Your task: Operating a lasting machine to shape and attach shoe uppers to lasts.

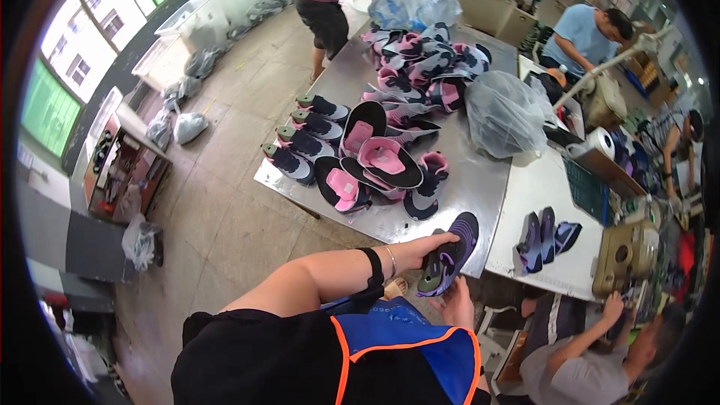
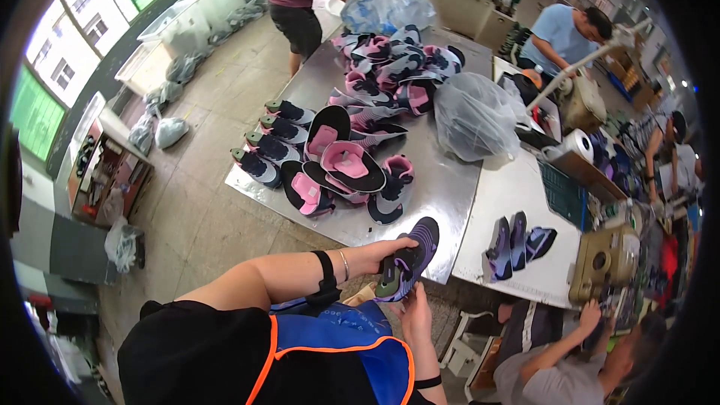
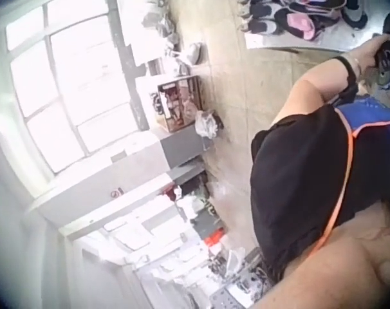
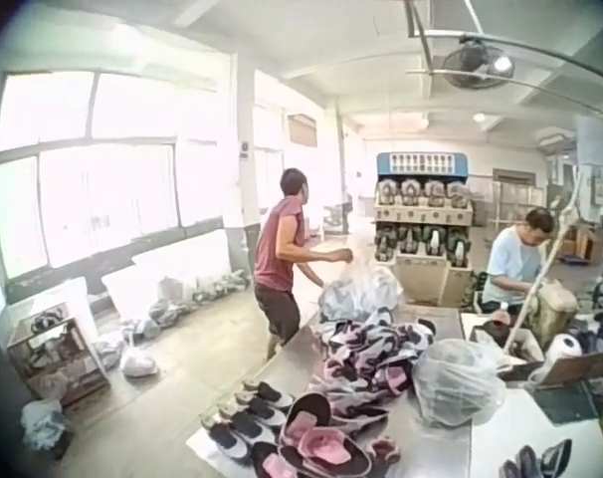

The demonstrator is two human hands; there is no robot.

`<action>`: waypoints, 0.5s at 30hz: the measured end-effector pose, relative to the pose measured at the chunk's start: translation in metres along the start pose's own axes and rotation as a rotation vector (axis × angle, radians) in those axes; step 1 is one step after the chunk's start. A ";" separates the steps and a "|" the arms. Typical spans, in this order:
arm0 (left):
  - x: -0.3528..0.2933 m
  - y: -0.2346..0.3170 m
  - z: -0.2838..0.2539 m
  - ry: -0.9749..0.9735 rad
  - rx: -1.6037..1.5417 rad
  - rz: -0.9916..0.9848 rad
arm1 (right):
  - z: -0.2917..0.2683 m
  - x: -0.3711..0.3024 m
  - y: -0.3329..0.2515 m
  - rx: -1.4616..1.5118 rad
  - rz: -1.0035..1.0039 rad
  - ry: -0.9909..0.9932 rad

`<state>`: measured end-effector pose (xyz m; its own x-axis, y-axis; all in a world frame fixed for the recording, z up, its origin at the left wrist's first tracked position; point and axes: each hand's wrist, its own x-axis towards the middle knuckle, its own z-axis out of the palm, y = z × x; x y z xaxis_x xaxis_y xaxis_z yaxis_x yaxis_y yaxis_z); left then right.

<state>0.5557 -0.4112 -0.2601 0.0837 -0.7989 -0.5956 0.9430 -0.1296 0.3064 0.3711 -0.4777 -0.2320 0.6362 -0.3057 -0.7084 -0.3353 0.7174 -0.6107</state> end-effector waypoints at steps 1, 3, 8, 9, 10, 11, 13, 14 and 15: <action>0.002 0.005 0.003 0.010 0.020 -0.021 | -0.001 0.004 -0.007 -0.044 -0.005 -0.018; 0.001 0.012 0.002 -0.012 0.029 -0.035 | -0.015 0.019 -0.014 -0.080 0.020 -0.079; -0.081 0.077 -0.028 0.166 0.136 0.202 | -0.015 0.046 -0.034 -0.165 -0.018 -0.111; -0.107 0.102 -0.042 0.261 0.408 0.290 | -0.014 0.052 -0.035 -0.124 -0.038 -0.072; -0.133 0.129 -0.048 0.427 0.710 0.405 | -0.014 0.057 -0.037 -0.115 -0.040 -0.070; -0.157 0.153 -0.076 0.606 0.924 0.513 | -0.011 0.061 -0.038 -0.074 -0.043 -0.054; -0.205 0.201 -0.086 1.053 1.377 0.720 | -0.006 0.068 -0.036 -0.033 -0.053 -0.007; -0.221 0.223 -0.086 1.225 1.522 0.817 | -0.002 0.071 -0.034 -0.033 -0.052 -0.005; -0.237 0.245 -0.082 1.340 1.713 0.815 | 0.004 0.072 -0.033 -0.069 -0.054 0.020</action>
<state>0.7935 -0.2056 -0.1046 0.9321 -0.3200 0.1697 -0.3602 -0.8681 0.3415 0.4306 -0.5214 -0.2612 0.6409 -0.3561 -0.6800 -0.3478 0.6550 -0.6708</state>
